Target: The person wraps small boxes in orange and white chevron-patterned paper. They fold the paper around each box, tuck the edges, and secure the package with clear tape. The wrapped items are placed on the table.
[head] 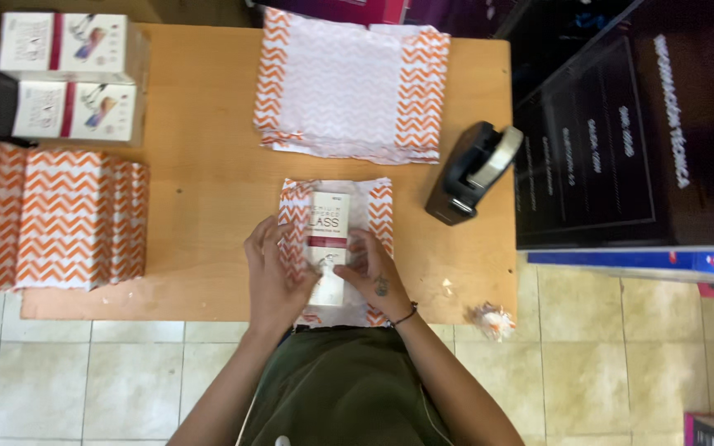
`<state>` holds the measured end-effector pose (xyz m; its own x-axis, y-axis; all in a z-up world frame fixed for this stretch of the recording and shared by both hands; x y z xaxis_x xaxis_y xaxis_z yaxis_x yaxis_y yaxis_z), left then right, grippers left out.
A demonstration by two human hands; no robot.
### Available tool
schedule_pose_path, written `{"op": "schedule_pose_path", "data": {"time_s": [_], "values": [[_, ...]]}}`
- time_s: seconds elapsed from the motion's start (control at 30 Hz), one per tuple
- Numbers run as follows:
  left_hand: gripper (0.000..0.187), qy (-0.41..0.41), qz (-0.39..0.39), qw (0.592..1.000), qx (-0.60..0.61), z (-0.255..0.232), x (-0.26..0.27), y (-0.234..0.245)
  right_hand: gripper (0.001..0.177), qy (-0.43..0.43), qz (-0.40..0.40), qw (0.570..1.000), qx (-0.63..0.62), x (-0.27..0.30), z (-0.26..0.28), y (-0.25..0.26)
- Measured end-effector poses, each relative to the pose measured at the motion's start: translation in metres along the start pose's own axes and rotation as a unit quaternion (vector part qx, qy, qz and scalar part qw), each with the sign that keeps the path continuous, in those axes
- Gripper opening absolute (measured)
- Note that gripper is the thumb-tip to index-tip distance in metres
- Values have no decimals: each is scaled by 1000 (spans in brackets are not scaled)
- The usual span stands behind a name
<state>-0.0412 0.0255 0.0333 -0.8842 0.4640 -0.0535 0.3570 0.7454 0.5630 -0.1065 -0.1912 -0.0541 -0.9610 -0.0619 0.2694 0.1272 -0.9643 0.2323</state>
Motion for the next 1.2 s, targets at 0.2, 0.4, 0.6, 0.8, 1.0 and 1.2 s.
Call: {"op": "schedule_pose_path", "data": {"time_s": [0.2, 0.4, 0.6, 0.8, 1.0, 1.2], "values": [[43, 13, 85, 968, -237, 114, 13, 64, 76, -23, -10, 999, -31, 3, 4, 2], [148, 258, 344, 809, -400, 105, 13, 107, 72, -75, 0, 997, -24, 2, 11, 3], [149, 245, 331, 842, -348, 104, 10, 114, 67, -102, -27, 994, 2, -4, 11, -4], [123, 136, 131, 954, -231, 130, 21, 98, 55, -171, -43, 979, 102, -10, 39, -10], [98, 121, -103, 961, -225, 147, 16, 92, 47, -230, -61, 970, 54, 7, 62, 4], [61, 230, -27, 966, -114, 123, 17, 103, 53, -261, -82, 962, 7, 25, 77, 32]]}}
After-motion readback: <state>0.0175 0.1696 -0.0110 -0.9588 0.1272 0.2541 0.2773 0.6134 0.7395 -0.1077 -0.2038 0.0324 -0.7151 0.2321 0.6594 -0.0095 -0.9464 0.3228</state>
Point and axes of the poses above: each hand's wrist, its own x-axis away from the middle knuckle, its own y-axis out of the back of the hand, z = x × y, the point moved 1 cm from there along -x, towards the middle knuckle, and after that the axes turned 15 degrees about z, right-handed, at the moved point
